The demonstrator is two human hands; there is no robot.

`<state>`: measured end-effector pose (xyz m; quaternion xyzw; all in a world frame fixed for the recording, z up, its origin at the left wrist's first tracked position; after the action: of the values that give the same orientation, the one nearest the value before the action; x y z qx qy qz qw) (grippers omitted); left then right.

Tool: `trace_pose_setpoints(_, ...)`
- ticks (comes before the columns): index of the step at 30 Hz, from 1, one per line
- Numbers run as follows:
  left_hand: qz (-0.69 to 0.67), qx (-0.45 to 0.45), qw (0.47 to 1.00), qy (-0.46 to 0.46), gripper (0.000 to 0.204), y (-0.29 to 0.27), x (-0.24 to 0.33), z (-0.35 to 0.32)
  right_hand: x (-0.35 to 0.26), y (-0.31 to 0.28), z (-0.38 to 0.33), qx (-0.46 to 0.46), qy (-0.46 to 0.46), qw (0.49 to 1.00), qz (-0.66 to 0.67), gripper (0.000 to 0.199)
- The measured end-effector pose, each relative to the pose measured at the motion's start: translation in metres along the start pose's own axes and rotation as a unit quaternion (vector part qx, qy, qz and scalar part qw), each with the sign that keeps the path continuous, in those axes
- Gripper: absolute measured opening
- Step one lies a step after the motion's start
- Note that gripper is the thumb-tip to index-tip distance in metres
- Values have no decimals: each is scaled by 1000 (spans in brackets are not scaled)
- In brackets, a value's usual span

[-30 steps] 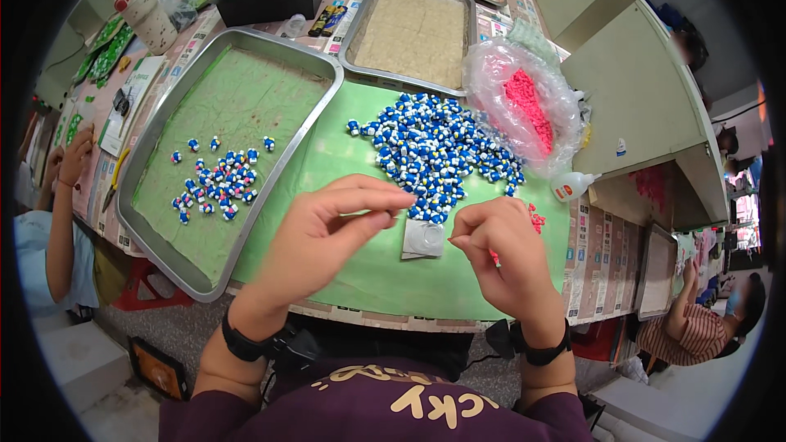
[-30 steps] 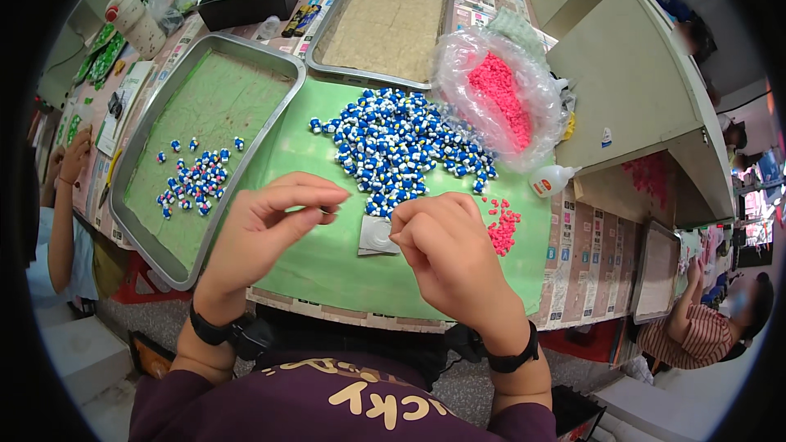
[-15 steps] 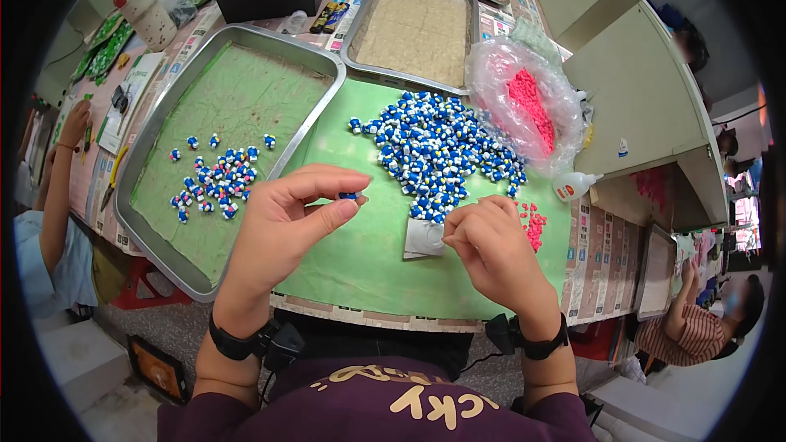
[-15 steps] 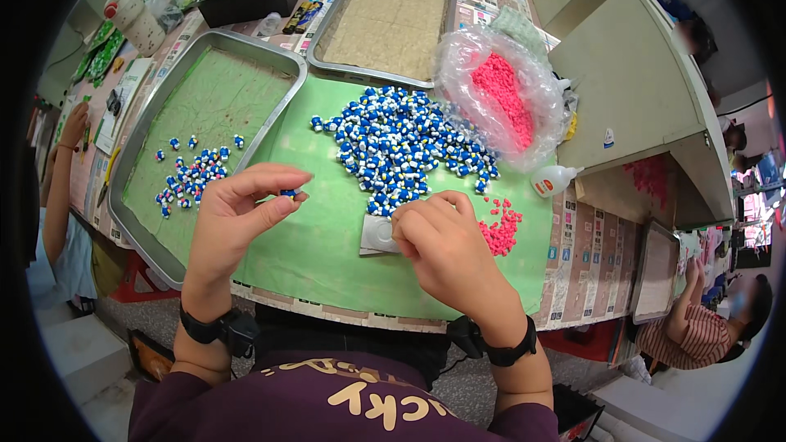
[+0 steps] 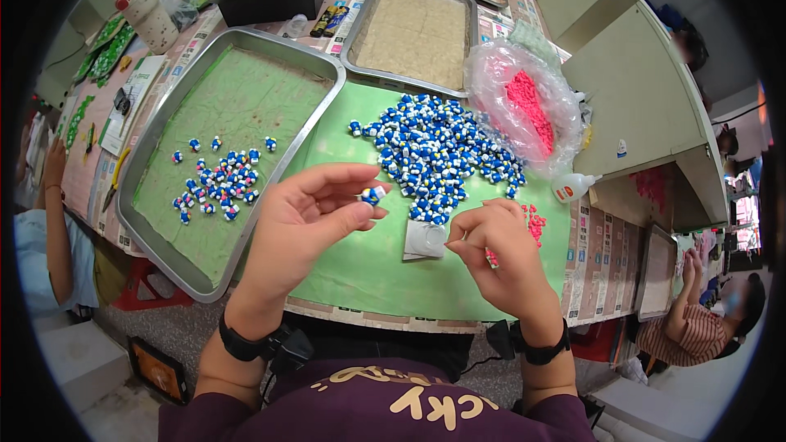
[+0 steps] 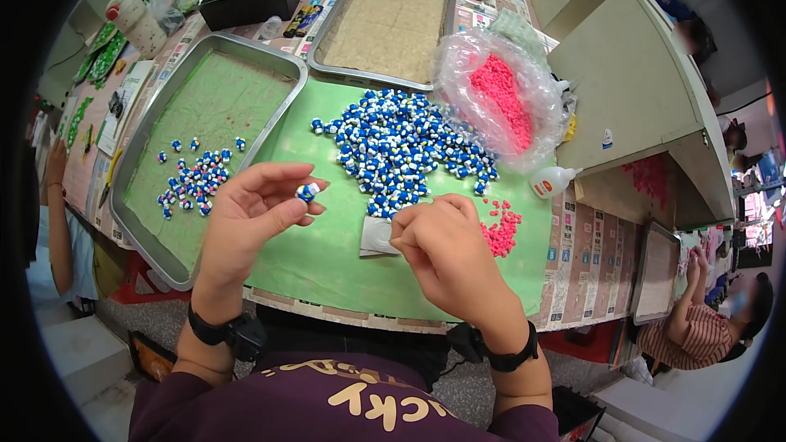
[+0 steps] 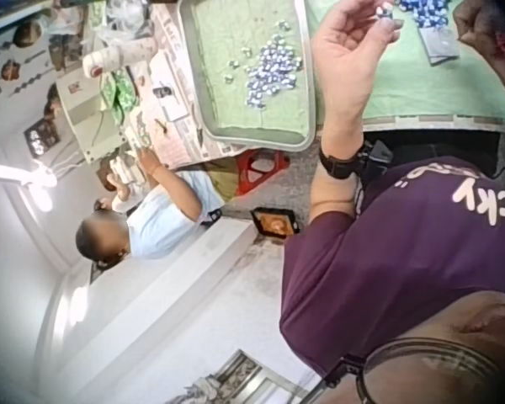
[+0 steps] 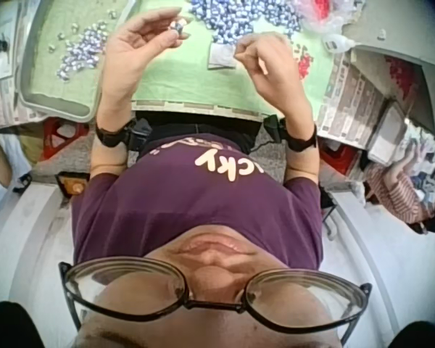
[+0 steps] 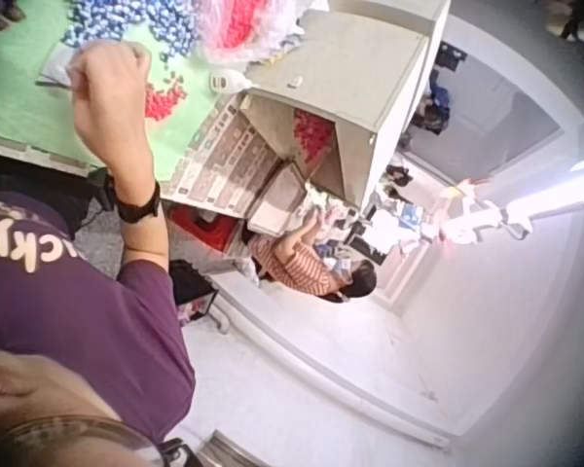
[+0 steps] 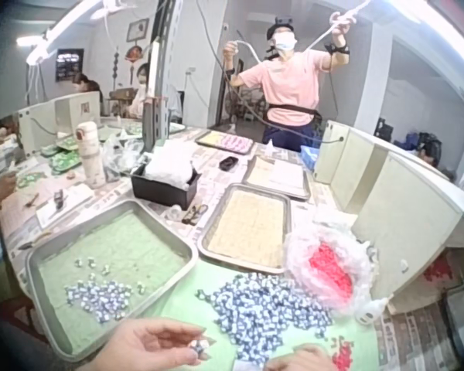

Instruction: The person repeatedly picks up small blue and white wrapped candies and pink beads from a table. They insert the pink beads into the blue candies by hand and place the assembled items into a metal tray. The process is repetitive and involves handling small objects with precision.

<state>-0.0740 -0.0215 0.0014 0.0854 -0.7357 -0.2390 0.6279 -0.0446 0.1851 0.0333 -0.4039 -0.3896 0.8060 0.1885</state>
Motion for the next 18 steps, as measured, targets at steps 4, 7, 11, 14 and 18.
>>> trace_pose_setpoints(4, -42, -25, 999, -1, 29, 17, -9, 4, -13, -14, 7, 70, 46, 988, 133, 28)
trace_pose_setpoints(7, -68, -34, 997, 8, 27, 31, -12, 5, -18, -15, 13, 135, 92, 961, 223, 29)
trace_pose_setpoints(11, -54, -44, 997, 36, 23, 40, -10, 3, -16, -9, 19, 169, 102, 949, 245, 30)
trace_pose_setpoints(14, -30, -51, 996, 65, 22, 40, -9, 3, -17, -9, 20, 171, 93, 957, 216, 30)
trace_pose_setpoints(18, 9, -64, 992, 110, 22, 41, -4, 1, -18, -8, 20, 164, 91, 968, 169, 30)
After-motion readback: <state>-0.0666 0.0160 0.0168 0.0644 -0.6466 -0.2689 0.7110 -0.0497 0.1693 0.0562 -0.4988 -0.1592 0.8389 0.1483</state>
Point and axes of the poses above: each hand's wrist, its own z-axis towards the middle knuckle, its own y-axis out of the palm, x = y × z, the point moved 6 cm from there along z, towards the middle knuckle, and after that the axes turned 8 degrees about -z, right-handed, at the moved point
